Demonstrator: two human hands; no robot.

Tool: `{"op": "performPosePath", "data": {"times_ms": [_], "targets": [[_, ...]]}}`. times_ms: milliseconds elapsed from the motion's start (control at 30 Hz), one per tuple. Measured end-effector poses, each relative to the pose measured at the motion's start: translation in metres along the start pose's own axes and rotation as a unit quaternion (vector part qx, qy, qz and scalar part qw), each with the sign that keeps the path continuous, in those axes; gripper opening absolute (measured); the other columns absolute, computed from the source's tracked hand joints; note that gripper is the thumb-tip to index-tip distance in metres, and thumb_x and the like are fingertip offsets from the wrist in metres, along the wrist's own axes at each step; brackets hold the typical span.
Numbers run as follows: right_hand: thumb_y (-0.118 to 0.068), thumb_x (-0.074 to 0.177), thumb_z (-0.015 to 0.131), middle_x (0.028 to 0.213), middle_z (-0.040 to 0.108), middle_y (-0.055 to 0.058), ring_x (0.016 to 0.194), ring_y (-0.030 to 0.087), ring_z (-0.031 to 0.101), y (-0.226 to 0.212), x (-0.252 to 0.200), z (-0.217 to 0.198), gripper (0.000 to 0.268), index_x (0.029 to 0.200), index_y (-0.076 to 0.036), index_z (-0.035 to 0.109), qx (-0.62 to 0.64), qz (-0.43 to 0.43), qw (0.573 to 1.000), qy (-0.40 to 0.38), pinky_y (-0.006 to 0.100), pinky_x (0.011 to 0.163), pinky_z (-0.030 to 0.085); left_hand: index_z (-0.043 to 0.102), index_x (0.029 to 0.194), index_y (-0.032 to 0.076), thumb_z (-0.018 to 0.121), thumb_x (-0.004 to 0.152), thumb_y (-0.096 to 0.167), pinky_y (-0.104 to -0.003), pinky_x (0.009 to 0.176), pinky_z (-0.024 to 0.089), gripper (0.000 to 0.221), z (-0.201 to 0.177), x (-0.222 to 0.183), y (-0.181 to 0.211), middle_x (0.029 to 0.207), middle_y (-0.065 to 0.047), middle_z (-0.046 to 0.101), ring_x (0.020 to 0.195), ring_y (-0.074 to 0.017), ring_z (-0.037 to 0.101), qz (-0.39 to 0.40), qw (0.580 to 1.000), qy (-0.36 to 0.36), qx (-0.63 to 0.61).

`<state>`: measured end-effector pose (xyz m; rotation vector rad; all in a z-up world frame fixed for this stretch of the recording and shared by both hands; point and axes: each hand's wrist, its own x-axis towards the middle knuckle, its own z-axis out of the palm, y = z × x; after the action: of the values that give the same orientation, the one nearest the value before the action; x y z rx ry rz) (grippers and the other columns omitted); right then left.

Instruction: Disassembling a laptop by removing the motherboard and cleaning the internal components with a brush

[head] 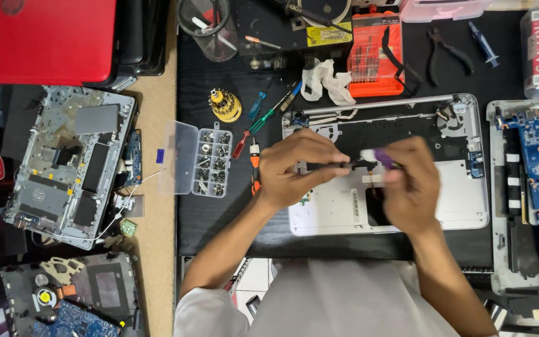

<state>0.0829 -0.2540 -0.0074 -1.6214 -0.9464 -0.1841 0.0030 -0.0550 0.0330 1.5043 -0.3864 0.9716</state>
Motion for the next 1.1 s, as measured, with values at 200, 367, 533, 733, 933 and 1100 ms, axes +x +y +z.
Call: {"op": "performPosePath", "data": {"times_ms": [200,367,533,733,933,1100], "targets": [[-0.038,0.105,0.047,0.090,0.049,0.014,0.072,0.022,0.047,-0.037,0.000,-0.028,0.051,0.106,0.003,0.078,-0.143,-0.038,0.989,-0.003,0.032,0.066,0.036,0.071,0.106,0.003,0.074,0.095,-0.001,-0.043,0.086,0.067,0.013,-0.010,0.006,0.013,0.103,-0.012,0.070,0.090,-0.0294,0.072,0.154,0.973,-0.058,0.159],[-0.037,0.100,0.058,0.087,0.052,0.016,0.070,0.023,0.049,-0.038,-0.001,-0.034,0.046,0.103,0.002,0.082,-0.201,-0.090,0.975,-0.001,0.032,0.061,0.036,0.072,0.104,0.000,0.079,0.090,-0.007,-0.041,0.079,0.068,0.018,-0.010,0.012,0.017,0.101,-0.012,0.067,0.086,-0.0288,0.069,0.176,0.964,-0.063,0.187],[-0.036,0.103,0.057,0.089,0.050,0.016,0.070,0.024,0.047,-0.035,-0.007,-0.036,0.046,0.105,0.001,0.083,-0.225,-0.075,0.971,0.008,0.032,0.060,0.035,0.075,0.102,0.003,0.083,0.089,-0.006,-0.040,0.077,0.067,0.018,-0.008,0.009,0.016,0.100,-0.010,0.066,0.085,-0.0285,0.068,0.151,0.961,-0.067,0.222],[-0.034,0.103,0.065,0.107,0.045,0.024,0.093,0.032,0.051,-0.018,-0.011,-0.057,0.056,0.118,0.019,0.069,-0.181,0.040,0.982,0.042,0.033,0.066,0.044,0.074,0.112,0.006,0.070,0.098,-0.010,-0.040,0.090,0.063,0.022,-0.005,0.001,0.004,0.096,-0.010,0.060,0.088,-0.0288,0.062,0.115,0.939,-0.137,0.293],[-0.004,0.091,0.092,0.095,0.050,0.010,0.074,0.018,0.044,-0.015,-0.011,-0.028,0.030,0.117,-0.004,0.077,-0.144,-0.001,0.988,-0.050,0.029,0.068,0.036,0.068,0.123,0.011,0.070,0.099,-0.015,-0.036,0.076,0.059,0.035,0.001,-0.017,-0.010,0.100,-0.008,0.062,0.085,-0.0253,0.062,0.093,0.915,-0.206,0.335],[0.010,0.095,0.076,0.098,0.055,0.013,0.072,0.019,0.053,0.003,-0.011,-0.031,0.024,0.116,-0.002,0.078,-0.135,-0.015,0.989,-0.063,0.027,0.065,0.042,0.067,0.122,0.009,0.066,0.102,-0.012,-0.035,0.079,0.057,0.029,0.004,-0.016,-0.010,0.101,-0.010,0.061,0.084,-0.0257,0.062,0.064,0.927,-0.223,0.296]]}}
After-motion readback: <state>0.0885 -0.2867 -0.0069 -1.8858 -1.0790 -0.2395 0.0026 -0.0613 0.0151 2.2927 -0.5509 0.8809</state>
